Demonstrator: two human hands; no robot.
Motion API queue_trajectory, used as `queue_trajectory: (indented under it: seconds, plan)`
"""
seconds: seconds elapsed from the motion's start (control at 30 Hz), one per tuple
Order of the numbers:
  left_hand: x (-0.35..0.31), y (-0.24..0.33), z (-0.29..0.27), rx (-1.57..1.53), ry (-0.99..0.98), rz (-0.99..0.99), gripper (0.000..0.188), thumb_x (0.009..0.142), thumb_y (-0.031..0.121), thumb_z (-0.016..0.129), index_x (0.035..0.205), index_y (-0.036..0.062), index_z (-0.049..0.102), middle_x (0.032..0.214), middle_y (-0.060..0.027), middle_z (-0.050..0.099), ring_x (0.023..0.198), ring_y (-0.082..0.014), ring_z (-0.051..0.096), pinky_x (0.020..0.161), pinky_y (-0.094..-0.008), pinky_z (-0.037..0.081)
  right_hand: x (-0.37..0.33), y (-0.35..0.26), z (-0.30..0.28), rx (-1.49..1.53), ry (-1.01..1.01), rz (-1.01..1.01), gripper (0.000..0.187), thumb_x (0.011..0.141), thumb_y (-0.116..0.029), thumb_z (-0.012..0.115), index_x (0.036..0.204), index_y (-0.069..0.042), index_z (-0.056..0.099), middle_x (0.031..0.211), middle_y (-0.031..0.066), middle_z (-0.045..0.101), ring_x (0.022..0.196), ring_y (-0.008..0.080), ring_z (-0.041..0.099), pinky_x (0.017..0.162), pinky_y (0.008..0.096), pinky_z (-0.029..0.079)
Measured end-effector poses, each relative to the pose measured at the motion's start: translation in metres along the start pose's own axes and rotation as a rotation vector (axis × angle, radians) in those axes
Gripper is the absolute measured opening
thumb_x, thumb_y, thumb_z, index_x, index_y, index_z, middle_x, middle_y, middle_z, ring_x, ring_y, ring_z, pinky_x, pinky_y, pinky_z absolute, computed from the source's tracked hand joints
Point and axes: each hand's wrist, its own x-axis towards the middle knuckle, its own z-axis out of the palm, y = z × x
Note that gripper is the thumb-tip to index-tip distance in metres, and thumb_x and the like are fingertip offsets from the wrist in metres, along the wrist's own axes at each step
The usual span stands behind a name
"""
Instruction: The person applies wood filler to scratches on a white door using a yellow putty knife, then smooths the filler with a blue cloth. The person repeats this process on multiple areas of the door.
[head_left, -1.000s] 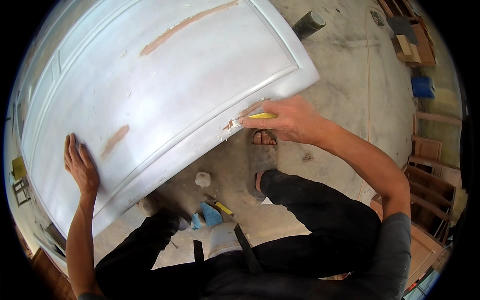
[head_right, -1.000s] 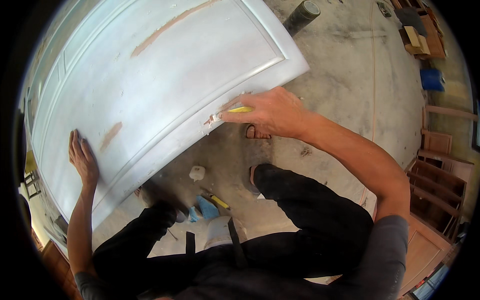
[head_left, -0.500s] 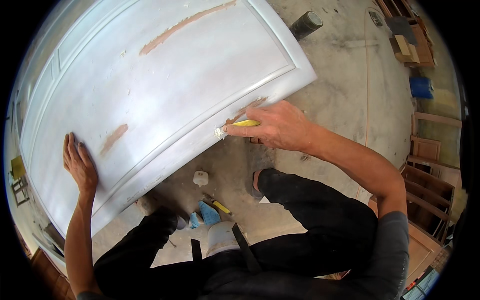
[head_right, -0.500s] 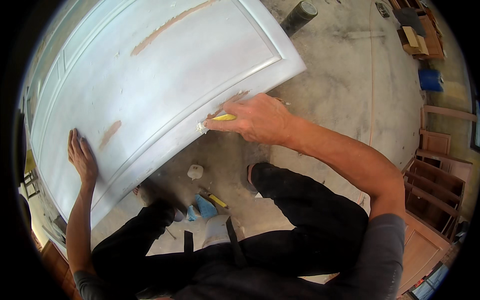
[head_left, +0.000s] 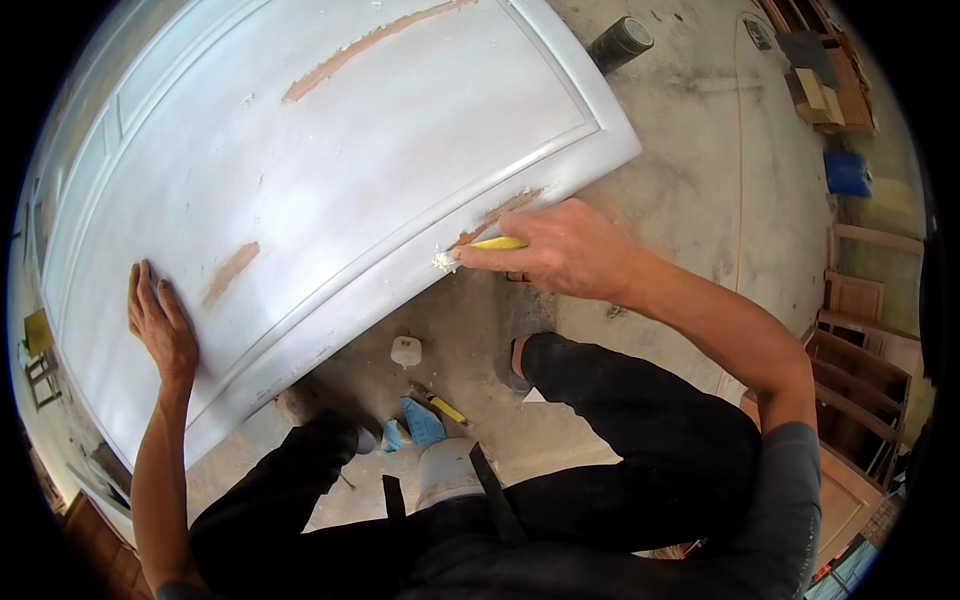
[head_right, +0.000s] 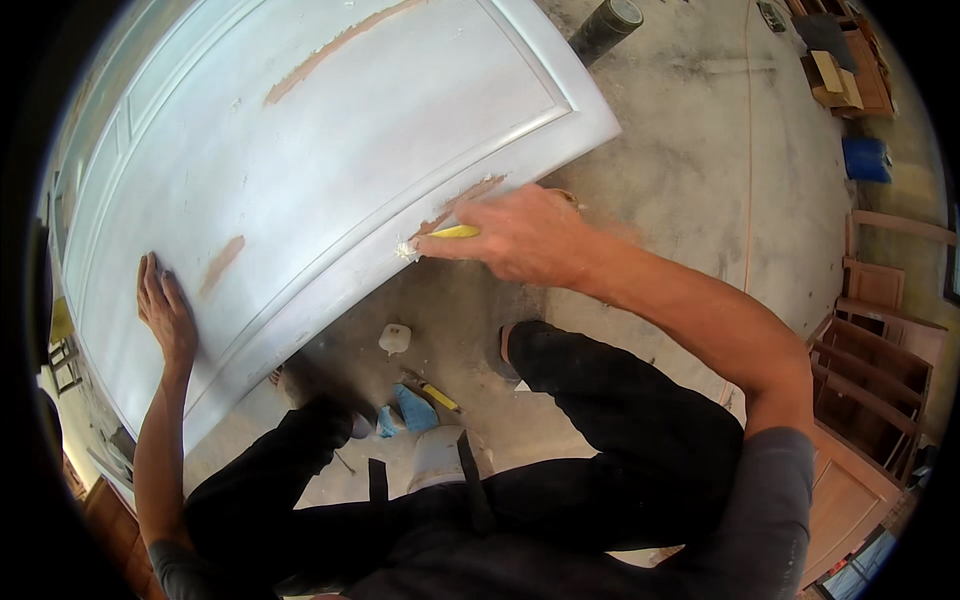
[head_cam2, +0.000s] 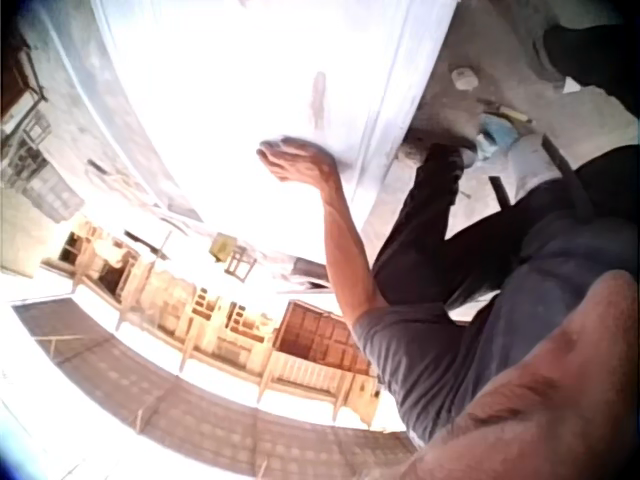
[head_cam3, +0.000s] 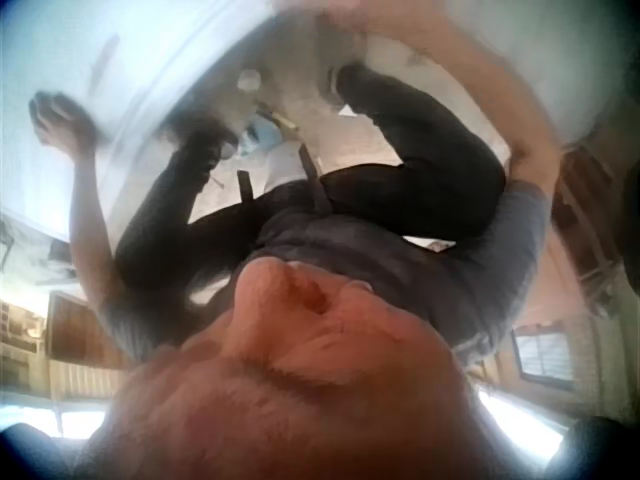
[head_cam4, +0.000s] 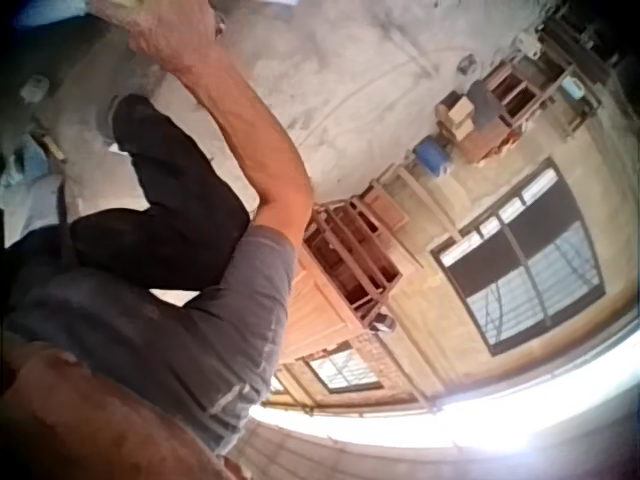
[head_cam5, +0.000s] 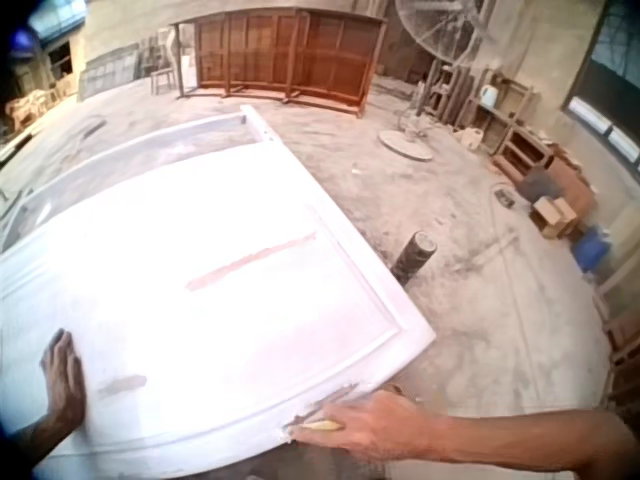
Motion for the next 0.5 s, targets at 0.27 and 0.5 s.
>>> queue_trajectory:
  seconds: [0.27, 0.5]
  plan:
    - [-0.001, 0.0, 0.0, -0.004, 0.017, 0.017, 0.05, 0.113, 0.032, 0.04, 0.156, 0.0068, 0.047, 0.162, -0.0173, 0.044, 0.152, -0.0331, 0.037, 0.124, -0.0482, 0.022, -0.004, 0.008, 0.0, 0.002, 0.07, -0.038, 0.071, 0.077, -0.011, 0.079, 0.142, -0.037, 0.066, 0.084, 0.0012, 0.057, 0.064, 0.0182, 0.059, 0.051, 0.0329, 0.05]
    - [0.0, -0.002, 0.003, -0.011, 0.021, 0.011, 0.049, 0.113, 0.031, 0.04, 0.156, 0.0069, 0.047, 0.162, -0.0171, 0.044, 0.152, -0.033, 0.037, 0.124, -0.0482, 0.022, 0.006, 0.002, 0.003, -0.053, 0.054, -0.049, 0.067, 0.079, -0.008, 0.075, 0.139, -0.035, 0.067, 0.088, 0.0019, 0.06, 0.069, 0.0188, 0.063, 0.053, 0.0341, 0.053]
